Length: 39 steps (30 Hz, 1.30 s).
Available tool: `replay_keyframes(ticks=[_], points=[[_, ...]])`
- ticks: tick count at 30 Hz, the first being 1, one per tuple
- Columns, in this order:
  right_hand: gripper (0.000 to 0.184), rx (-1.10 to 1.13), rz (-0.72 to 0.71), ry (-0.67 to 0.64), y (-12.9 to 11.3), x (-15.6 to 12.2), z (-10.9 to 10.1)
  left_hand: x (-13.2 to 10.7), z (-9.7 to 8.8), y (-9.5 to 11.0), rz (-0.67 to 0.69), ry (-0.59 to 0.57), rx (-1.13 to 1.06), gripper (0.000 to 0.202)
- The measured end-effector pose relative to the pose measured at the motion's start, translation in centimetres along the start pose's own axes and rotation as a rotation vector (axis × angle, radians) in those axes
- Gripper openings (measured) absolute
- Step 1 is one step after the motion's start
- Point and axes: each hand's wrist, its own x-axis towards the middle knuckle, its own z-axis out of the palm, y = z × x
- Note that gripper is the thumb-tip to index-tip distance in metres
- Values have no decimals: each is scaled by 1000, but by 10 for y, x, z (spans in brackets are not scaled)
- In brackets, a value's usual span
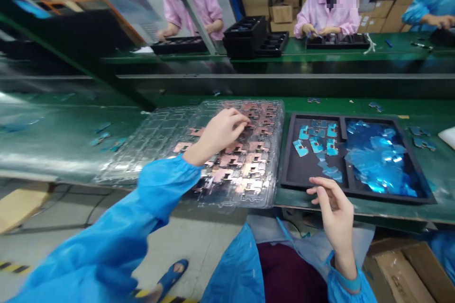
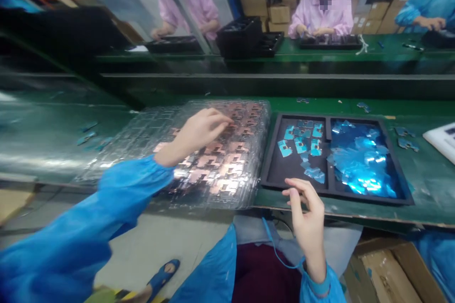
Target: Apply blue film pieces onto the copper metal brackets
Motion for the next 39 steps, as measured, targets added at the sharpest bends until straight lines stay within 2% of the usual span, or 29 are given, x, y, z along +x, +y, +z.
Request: replay_keyframes(ticks=[3, 6, 9, 11, 13, 16, 18, 20, 22, 25, 30, 34, 39], points=[[21, -69, -62, -1, 2, 1, -1, -4, -4, 2, 92, -67, 72, 48], [21, -335, -235, 114, 7, 8, -11, -2, -14, 10, 129, -55, 111, 52], [23, -693, -359, 227, 9, 21, -27, 2, -23, 38, 177, 8, 77, 50], [26, -891, -347, 164, 8, 33, -38, 5, -21, 67, 258, 19, 10, 45], [30, -1034, -309, 31, 7, 47, -45, 8, -7, 98, 404, -43, -61, 41], [31, -1142, -292, -142, 8, 62, -50, 12, 30, 142, 657, -220, -96, 37], [29, -1167, -308, -206, 11, 67, -51, 14, 55, 163, 752, -309, -39, 35], [26, -1169, -328, -229, 14, 68, -52, 15, 73, 176, 787, -350, 49, 39], [24, -1148, -347, -234, 16, 67, -53, 16, 82, 181, 803, -355, 106, 43], [25, -1098, -365, -221, 17, 69, -56, 18, 85, 179, 828, -357, 112, 43], [45, -1092, -348, -168, 26, 96, -54, 15, 87, 172, 851, -364, 110, 43], [49, -1134, -295, -218, 37, 112, -50, 15, 88, 169, 841, -365, 49, 43], [45, -1110, -334, -203, 37, 112, -49, 25, 89, 168, 773, -350, -98, 41]])
